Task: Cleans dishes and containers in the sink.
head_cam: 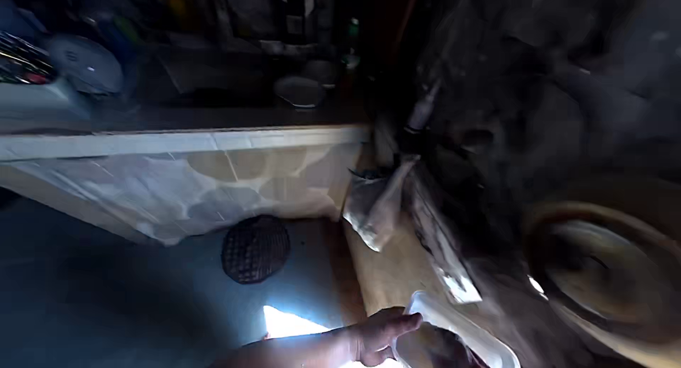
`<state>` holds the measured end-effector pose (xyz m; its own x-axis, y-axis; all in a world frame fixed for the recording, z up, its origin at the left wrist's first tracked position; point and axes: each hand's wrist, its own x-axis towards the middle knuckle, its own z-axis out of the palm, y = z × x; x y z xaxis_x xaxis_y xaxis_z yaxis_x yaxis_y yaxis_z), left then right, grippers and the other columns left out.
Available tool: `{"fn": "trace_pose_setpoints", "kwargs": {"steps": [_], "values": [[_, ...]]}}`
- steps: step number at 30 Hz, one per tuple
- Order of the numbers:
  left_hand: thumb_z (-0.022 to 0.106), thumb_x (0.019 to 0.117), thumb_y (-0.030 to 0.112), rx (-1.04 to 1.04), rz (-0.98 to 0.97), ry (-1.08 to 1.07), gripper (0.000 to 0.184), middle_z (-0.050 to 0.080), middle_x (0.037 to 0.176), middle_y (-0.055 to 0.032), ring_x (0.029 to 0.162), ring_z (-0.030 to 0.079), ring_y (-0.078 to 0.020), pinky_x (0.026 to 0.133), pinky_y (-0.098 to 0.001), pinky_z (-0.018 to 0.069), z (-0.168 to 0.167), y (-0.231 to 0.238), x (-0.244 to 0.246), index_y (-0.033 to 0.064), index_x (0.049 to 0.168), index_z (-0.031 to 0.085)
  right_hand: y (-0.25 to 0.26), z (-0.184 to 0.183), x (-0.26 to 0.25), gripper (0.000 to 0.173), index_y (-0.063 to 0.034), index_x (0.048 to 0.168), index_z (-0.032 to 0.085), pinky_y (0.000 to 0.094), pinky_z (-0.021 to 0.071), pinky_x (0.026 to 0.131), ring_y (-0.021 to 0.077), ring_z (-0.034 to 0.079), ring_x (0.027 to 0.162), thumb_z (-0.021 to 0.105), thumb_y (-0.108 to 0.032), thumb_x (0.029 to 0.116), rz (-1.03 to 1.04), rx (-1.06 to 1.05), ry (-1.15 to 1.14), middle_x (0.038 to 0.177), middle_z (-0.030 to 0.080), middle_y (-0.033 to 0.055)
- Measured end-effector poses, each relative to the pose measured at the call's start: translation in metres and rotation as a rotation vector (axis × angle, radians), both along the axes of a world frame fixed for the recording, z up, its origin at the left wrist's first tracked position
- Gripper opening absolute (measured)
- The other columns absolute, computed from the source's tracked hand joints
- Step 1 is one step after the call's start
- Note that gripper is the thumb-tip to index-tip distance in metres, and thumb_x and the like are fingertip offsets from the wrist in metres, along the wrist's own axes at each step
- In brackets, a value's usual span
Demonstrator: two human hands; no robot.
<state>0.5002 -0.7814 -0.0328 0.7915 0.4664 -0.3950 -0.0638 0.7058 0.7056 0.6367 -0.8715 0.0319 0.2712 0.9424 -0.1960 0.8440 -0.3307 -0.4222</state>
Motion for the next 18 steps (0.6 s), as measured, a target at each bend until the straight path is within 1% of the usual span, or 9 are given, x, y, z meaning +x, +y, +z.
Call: {"fn": "trace_pose_setpoints", "kwargs": {"steps": [2, 4, 6, 8, 10, 11, 14, 16, 18], "values": [[0.041, 0.1109, 0.021, 0.069, 0.125, 0.032, 0.043, 0.056, 0.136, -0.0149, 0.12, 0.057, -0.0167, 0.104, -0.0375, 0.0473, 0.012, 0.054, -0.057, -0.0022, 0.148, 0.039, 0.066, 0.003, -0.044, 0.051, 0.0091, 0.131, 0.063, 0.0681, 0.0508, 0.093, 0.0518, 0.068, 0.106, 0.069, -0.029, 0.0971, 0.12, 0.103, 0.05, 0.114, 0.07, 0.0324], [0.043, 0.1104, 0.023, 0.085, 0.274, 0.03, 0.046, 0.058, 0.132, -0.0136, 0.116, 0.06, -0.0161, 0.1, -0.0372, 0.0515, 0.02, 0.103, -0.106, -0.0003, 0.149, 0.037, 0.13, -0.003, -0.078, 0.068, 0.0053, 0.131, 0.065, 0.0651, 0.0548, 0.086, 0.0481, 0.07, 0.1, 0.073, -0.047, 0.0882, 0.327, 0.251, 0.041, 0.11, 0.072, 0.0274], [0.041, 0.1106, 0.025, 0.111, 0.419, 0.008, 0.045, 0.063, 0.124, -0.0109, 0.109, 0.065, -0.0155, 0.095, -0.0368, 0.0556, 0.029, 0.156, -0.156, 0.0013, 0.148, 0.038, 0.2, -0.004, -0.117, 0.079, -0.0017, 0.133, 0.067, 0.0636, 0.0543, 0.088, 0.0455, 0.068, 0.107, 0.078, -0.057, 0.0777, 0.529, 0.3, 0.038, 0.119, 0.071, 0.0233], [0.038, 0.1114, 0.026, 0.143, 0.548, 0.026, 0.039, 0.066, 0.115, -0.008, 0.101, 0.067, -0.0143, 0.088, -0.0356, 0.0582, 0.038, 0.208, -0.202, 0.0018, 0.141, 0.044, 0.268, 0.008, -0.16, 0.071, -0.0048, 0.137, 0.065, 0.0645, 0.05, 0.097, 0.0482, 0.061, 0.122, 0.084, -0.043, 0.0806, 0.676, 0.172, 0.022, 0.136, 0.063, 0.0255], [0.035, 0.1125, 0.029, 0.156, 0.629, 0.111, 0.042, 0.065, 0.116, -0.01, 0.1, 0.067, -0.0165, 0.085, -0.0369, 0.0585, 0.047, 0.261, -0.245, 0.0017, 0.142, 0.045, 0.335, 0.02, -0.208, 0.054, -0.0054, 0.14, 0.062, 0.062, 0.0487, 0.101, 0.0486, 0.058, 0.126, 0.076, -0.023, 0.0909, 0.778, 0.06, -0.023, 0.139, 0.059, 0.0273], [0.033, 0.1127, 0.032, 0.152, 0.683, 0.161, 0.044, 0.065, 0.117, -0.0116, 0.099, 0.067, -0.0183, 0.084, -0.0379, 0.0585, 0.05, 0.288, -0.265, 0.0021, 0.142, 0.046, 0.369, 0.028, -0.233, 0.05, -0.0059, 0.143, 0.059, 0.0604, 0.0467, 0.104, 0.0473, 0.057, 0.128, 0.069, -0.018, 0.0955, 0.819, -0.01, -0.025, 0.14, 0.058, 0.0278], [0.024, 0.1127, 0.043, 0.201, 0.952, 0.183, 0.054, 0.064, 0.117, -0.0137, 0.097, 0.066, -0.0199, 0.082, -0.0361, 0.0567, 0.045, 0.368, -0.317, 0.0037, 0.143, 0.046, 0.472, 0.045, -0.304, 0.047, -0.0074, 0.148, 0.054, 0.0591, 0.0451, 0.106, 0.044, 0.059, 0.125, 0.06, -0.016, 0.1019, 0.906, -0.087, -0.002, 0.134, 0.061, 0.0276], [0.016, 0.1105, 0.052, 0.243, 1.101, 0.127, 0.065, 0.062, 0.125, -0.0144, 0.104, 0.065, -0.0199, 0.087, -0.0359, 0.0556, 0.04, 0.414, -0.343, 0.0063, 0.15, 0.038, 0.537, 0.043, -0.35, 0.047, -0.007, 0.146, 0.057, 0.0622, 0.0456, 0.104, 0.0446, 0.06, 0.123, 0.064, -0.018, 0.1008, 0.913, -0.057, 0.05, 0.13, 0.064, 0.0268], [0.019, 0.1113, 0.049, 0.299, 1.19, 0.123, 0.061, 0.061, 0.124, -0.0131, 0.102, 0.065, -0.0179, 0.086, -0.0347, 0.0565, 0.039, 0.46, -0.368, 0.0052, 0.149, 0.038, 0.597, 0.039, -0.399, 0.042, -0.0038, 0.135, 0.064, 0.0637, 0.0496, 0.097, 0.0443, 0.064, 0.114, 0.071, -0.018, 0.0966, 0.902, 0.0, 0.145, 0.121, 0.068, 0.0263]]}}
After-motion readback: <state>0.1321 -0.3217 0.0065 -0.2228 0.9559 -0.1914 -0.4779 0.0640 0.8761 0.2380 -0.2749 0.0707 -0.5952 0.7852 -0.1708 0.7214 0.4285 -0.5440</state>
